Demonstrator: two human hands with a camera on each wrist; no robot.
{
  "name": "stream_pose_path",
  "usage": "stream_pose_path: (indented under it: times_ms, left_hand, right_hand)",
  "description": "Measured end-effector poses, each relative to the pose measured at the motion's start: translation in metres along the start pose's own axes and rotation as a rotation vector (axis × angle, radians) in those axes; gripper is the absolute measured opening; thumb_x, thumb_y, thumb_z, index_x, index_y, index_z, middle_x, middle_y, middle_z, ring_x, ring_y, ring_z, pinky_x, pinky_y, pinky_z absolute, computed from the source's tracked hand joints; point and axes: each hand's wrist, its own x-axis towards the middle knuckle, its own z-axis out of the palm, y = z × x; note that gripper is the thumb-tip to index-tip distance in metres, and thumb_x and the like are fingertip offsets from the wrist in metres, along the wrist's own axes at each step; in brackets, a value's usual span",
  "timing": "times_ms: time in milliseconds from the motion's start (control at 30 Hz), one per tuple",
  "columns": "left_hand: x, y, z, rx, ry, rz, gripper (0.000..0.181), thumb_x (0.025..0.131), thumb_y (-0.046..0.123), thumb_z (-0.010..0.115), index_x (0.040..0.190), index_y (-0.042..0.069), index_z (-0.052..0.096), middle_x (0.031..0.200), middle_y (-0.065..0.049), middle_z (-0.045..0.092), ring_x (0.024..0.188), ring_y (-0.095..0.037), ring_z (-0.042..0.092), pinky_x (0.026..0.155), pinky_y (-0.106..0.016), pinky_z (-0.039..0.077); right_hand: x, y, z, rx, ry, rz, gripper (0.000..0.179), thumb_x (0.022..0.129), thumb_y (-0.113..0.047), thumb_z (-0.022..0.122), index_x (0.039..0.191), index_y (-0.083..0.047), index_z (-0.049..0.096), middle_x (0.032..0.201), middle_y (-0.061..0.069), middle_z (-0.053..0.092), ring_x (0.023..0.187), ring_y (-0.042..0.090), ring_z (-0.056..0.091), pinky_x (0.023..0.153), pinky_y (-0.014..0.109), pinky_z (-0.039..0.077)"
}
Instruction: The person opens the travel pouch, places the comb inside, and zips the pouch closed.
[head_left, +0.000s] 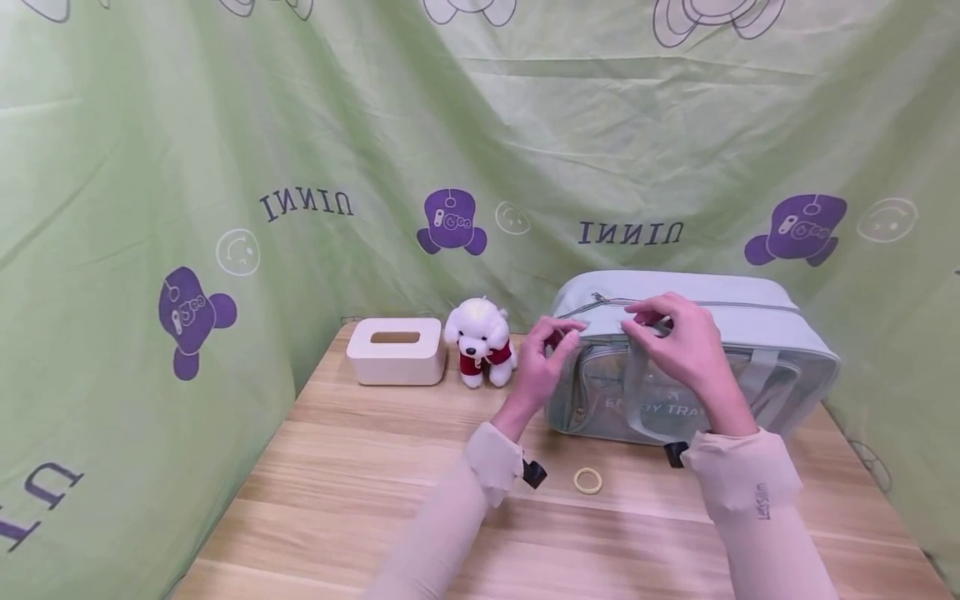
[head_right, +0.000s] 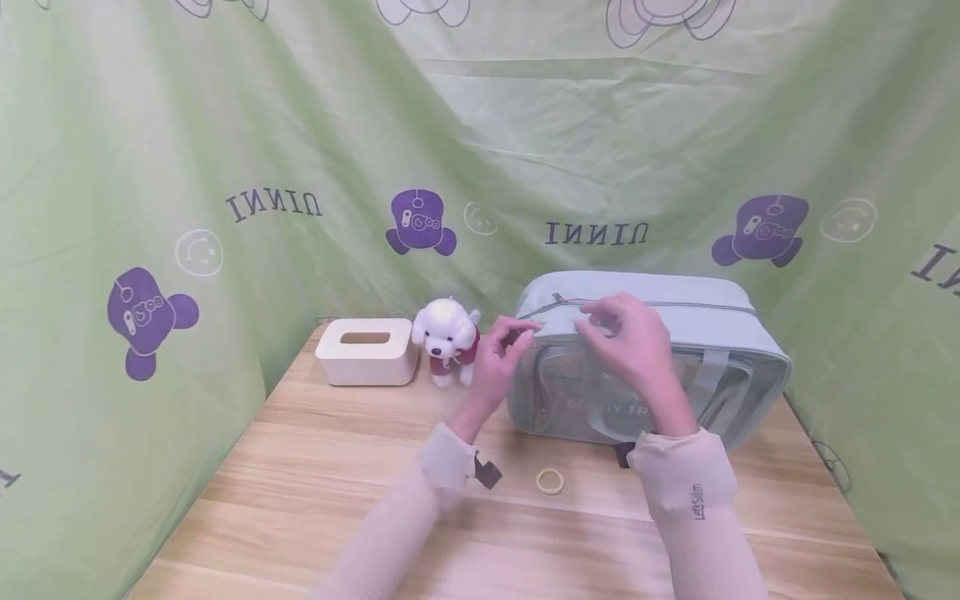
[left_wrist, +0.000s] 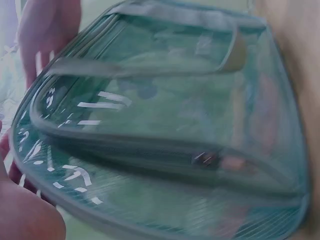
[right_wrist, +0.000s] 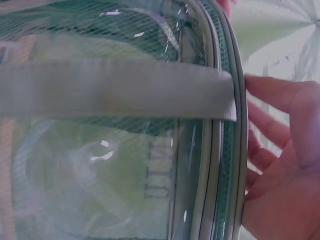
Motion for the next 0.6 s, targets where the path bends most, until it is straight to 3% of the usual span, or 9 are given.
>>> stream_pose_path:
  times_ms: [133, 333, 467, 600]
  left_hand:
    - [0.027, 0.007, -0.005, 0.057, -0.042, -0.039, 0.021, 0.102, 0.022, 0.063, 0.118, 0.012, 0.073, 0.104, -0.004, 0.061, 0.085, -0.007, 0.053, 0.073, -0.02, 0.047]
    - [0.062, 0.011, -0.008, 0.194, -0.132, -0.12, 0.023, 0.099, 0.016, 0.066, 0.121, 0.015, 0.074, 0.107, -0.004, 0.062, 0.087, -0.009, 0.057, 0.074, -0.022, 0.05]
    - [0.072, 0.008, -0.007, 0.279, -0.211, -0.175, 0.026, 0.098, 0.014, 0.068, 0.123, 0.02, 0.075, 0.117, -0.002, 0.063, 0.095, -0.01, 0.06, 0.081, -0.024, 0.05]
    - [0.074, 0.009, -0.004, 0.31, -0.247, -0.215, 0.025, 0.1, 0.016, 0.067, 0.123, 0.021, 0.076, 0.123, -0.004, 0.064, 0.1, -0.013, 0.06, 0.086, -0.028, 0.049]
  right_hand:
    - [-0.004, 0.008, 0.001, -0.011, 0.01, -0.049, 0.017, 0.088, -0.018, 0.083, 0.103, -0.009, 0.08, 0.094, 0.011, 0.073, 0.089, 0.026, 0.065, 0.081, 0.032, 0.045]
    - [-0.006, 0.011, 0.005, -0.025, 0.04, -0.079, 0.013, 0.085, -0.016, 0.085, 0.096, -0.01, 0.081, 0.092, 0.009, 0.072, 0.09, 0.027, 0.064, 0.081, 0.04, 0.045]
    - [-0.007, 0.014, 0.008, -0.033, 0.081, -0.097, 0.013, 0.083, -0.014, 0.086, 0.094, -0.009, 0.081, 0.09, 0.009, 0.071, 0.089, 0.027, 0.064, 0.081, 0.038, 0.045]
    - [-0.009, 0.018, 0.011, -0.03, 0.117, -0.129, 0.012, 0.082, -0.012, 0.087, 0.092, -0.01, 0.081, 0.089, 0.008, 0.071, 0.087, 0.025, 0.063, 0.079, 0.034, 0.044]
